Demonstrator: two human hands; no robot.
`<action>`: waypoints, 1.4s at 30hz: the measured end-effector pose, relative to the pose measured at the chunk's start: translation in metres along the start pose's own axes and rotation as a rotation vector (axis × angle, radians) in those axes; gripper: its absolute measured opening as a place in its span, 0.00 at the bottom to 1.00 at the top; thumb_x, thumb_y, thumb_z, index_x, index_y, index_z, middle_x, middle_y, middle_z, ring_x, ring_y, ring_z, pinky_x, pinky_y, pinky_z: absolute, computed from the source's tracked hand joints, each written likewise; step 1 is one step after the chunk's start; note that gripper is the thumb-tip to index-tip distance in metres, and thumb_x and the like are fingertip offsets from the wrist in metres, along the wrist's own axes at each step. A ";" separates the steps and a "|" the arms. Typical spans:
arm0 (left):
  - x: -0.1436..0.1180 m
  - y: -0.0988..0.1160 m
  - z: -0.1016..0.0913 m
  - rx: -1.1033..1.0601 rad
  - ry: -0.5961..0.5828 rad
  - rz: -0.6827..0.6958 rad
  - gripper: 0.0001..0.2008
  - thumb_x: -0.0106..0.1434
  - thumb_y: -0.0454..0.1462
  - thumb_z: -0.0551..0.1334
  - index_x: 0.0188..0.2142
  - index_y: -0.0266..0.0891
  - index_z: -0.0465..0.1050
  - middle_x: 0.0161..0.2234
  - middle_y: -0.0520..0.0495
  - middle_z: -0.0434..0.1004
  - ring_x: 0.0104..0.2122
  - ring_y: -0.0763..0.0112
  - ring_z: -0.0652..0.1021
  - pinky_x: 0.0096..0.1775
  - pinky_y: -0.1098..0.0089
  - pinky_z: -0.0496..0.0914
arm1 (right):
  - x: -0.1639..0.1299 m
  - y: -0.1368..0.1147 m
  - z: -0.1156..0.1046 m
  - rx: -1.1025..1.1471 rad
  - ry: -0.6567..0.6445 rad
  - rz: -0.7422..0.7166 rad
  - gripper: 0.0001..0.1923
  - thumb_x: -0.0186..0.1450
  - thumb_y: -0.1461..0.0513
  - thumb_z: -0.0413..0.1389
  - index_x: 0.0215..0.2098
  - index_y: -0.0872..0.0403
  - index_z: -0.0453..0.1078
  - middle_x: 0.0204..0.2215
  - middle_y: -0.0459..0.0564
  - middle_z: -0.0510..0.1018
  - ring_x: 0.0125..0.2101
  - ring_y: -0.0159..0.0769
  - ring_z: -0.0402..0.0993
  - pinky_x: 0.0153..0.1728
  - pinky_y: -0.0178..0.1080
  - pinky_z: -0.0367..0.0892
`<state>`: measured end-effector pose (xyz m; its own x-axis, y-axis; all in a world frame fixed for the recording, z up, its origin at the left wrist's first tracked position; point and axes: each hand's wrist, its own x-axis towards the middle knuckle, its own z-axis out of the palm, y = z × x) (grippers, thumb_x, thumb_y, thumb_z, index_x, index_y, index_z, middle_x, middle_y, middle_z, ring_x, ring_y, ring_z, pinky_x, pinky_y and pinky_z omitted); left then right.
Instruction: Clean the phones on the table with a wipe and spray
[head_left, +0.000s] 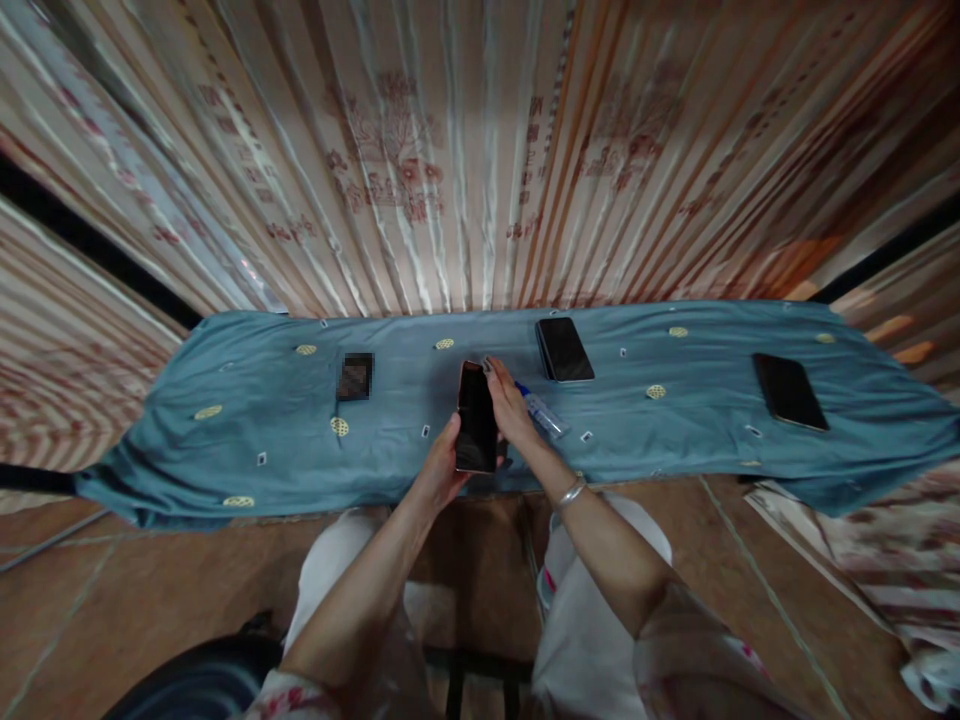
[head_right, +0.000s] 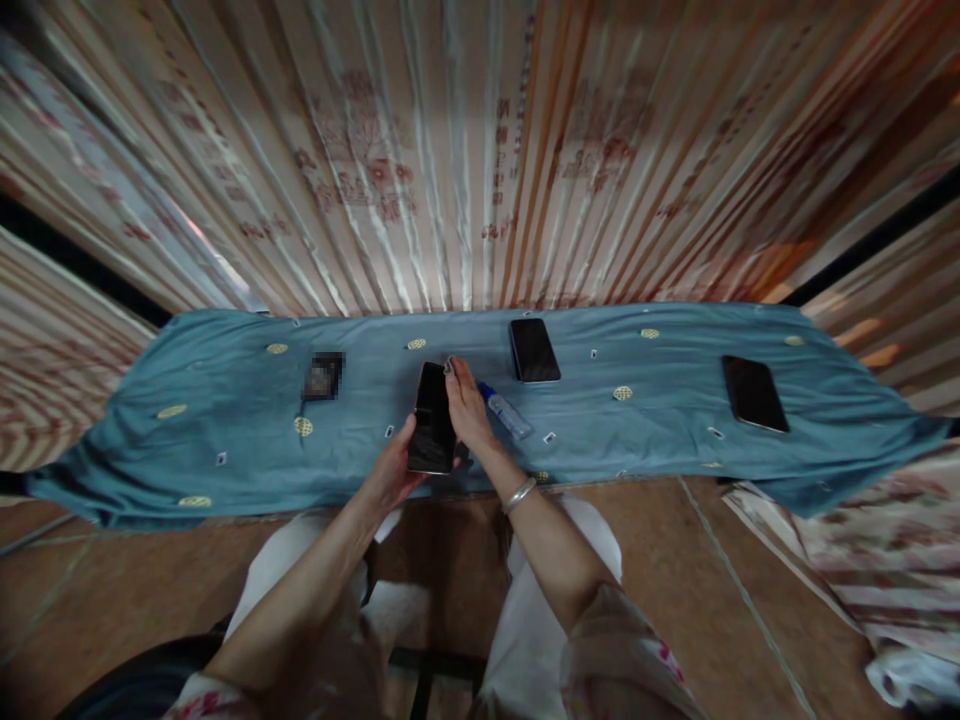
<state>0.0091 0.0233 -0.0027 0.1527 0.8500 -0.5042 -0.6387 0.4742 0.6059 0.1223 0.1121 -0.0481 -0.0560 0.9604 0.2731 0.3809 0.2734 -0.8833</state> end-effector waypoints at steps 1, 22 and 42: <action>0.000 -0.001 0.000 0.001 -0.013 -0.007 0.20 0.69 0.43 0.52 0.53 0.35 0.69 0.44 0.37 0.80 0.41 0.59 0.81 0.40 0.57 0.77 | 0.001 -0.001 -0.003 0.004 -0.001 -0.029 0.30 0.72 0.49 0.35 0.61 0.55 0.61 0.61 0.56 0.67 0.62 0.39 0.61 0.62 0.46 0.55; 0.001 -0.005 -0.003 0.156 0.017 0.092 0.23 0.68 0.48 0.51 0.51 0.37 0.73 0.40 0.40 0.81 0.39 0.60 0.81 0.37 0.63 0.78 | -0.017 -0.034 -0.009 -0.313 -0.157 -0.471 0.20 0.72 0.58 0.41 0.47 0.59 0.73 0.57 0.60 0.70 0.66 0.41 0.51 0.64 0.51 0.54; 0.001 -0.007 -0.008 0.322 -0.065 0.181 0.25 0.62 0.47 0.60 0.55 0.39 0.71 0.32 0.44 0.82 0.34 0.61 0.81 0.29 0.69 0.76 | 0.001 -0.027 -0.017 -0.374 -0.063 -0.434 0.18 0.70 0.62 0.44 0.36 0.57 0.76 0.52 0.59 0.74 0.61 0.44 0.61 0.63 0.54 0.54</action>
<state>0.0076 0.0189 -0.0117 0.1131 0.9344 -0.3378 -0.3914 0.3544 0.8492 0.1282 0.1044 -0.0176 -0.3303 0.7687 0.5477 0.6103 0.6166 -0.4974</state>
